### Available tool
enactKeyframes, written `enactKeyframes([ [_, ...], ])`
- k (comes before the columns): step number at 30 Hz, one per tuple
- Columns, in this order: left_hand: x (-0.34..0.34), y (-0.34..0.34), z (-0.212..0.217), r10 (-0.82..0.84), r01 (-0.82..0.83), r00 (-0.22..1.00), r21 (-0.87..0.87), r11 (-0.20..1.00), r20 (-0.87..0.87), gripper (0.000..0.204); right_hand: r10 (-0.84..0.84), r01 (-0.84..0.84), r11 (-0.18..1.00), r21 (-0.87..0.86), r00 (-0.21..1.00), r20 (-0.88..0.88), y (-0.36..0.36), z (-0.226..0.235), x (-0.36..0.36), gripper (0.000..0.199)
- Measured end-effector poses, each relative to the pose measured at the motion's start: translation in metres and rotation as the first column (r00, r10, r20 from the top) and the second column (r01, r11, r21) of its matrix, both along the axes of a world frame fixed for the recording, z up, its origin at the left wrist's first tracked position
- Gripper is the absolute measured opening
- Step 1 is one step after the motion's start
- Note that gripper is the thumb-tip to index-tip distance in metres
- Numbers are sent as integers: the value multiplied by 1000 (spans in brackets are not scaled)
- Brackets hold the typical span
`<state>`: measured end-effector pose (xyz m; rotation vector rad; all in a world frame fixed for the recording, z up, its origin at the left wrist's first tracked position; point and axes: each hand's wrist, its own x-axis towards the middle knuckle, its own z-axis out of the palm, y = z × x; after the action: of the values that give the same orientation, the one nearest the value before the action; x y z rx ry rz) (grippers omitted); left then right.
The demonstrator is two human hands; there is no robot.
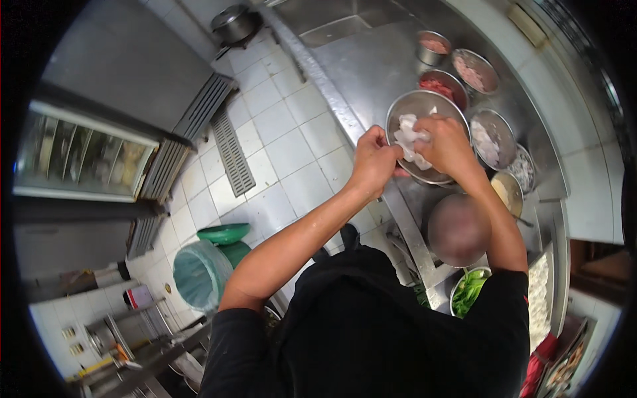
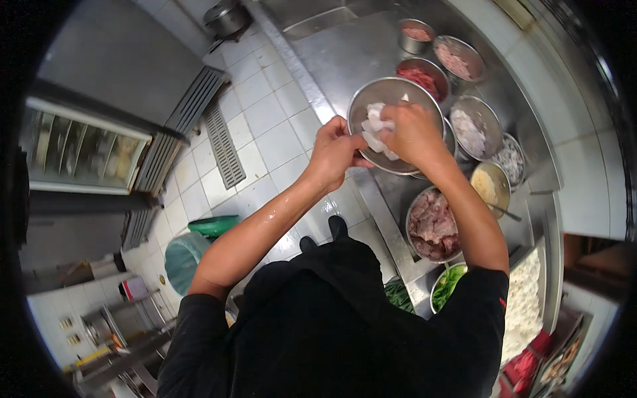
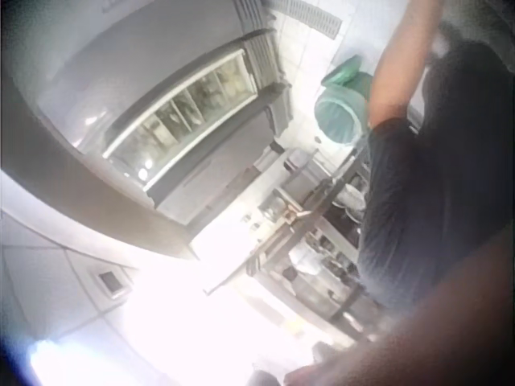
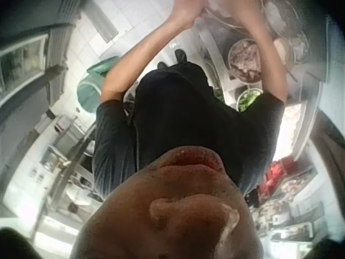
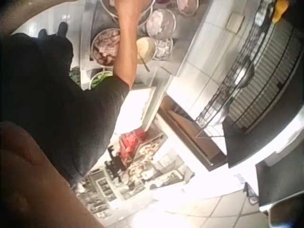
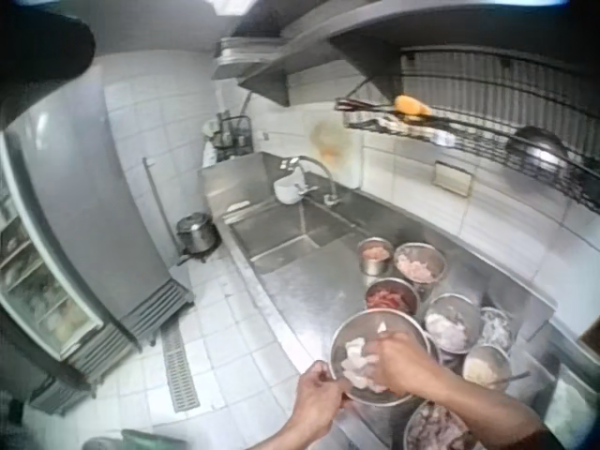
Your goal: The person collects various portions of meat and seafood from containers into separate metal bowls, weights them on a red scale, adds liquid and powder from containers, and mixes the ingredients by hand before washing the bowls in a stainless steel sink.
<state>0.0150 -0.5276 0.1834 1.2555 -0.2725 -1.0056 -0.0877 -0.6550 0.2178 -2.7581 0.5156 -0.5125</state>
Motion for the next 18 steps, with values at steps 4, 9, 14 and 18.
enactKeyframes([
  [4,13,40,-5,94,-94,995,28,995,-17,17,78,-70,975,211,997,-30,9,-3,30,16],
  [9,27,106,-8,292,-291,956,16,956,-15,21,178,-162,876,454,984,7,59,22,70,16],
  [14,26,182,-15,497,-497,868,5,868,2,22,334,-413,659,628,910,246,112,54,103,19],
  [18,15,240,-16,575,-576,818,25,817,34,23,331,-403,634,660,913,239,161,71,110,22],
])
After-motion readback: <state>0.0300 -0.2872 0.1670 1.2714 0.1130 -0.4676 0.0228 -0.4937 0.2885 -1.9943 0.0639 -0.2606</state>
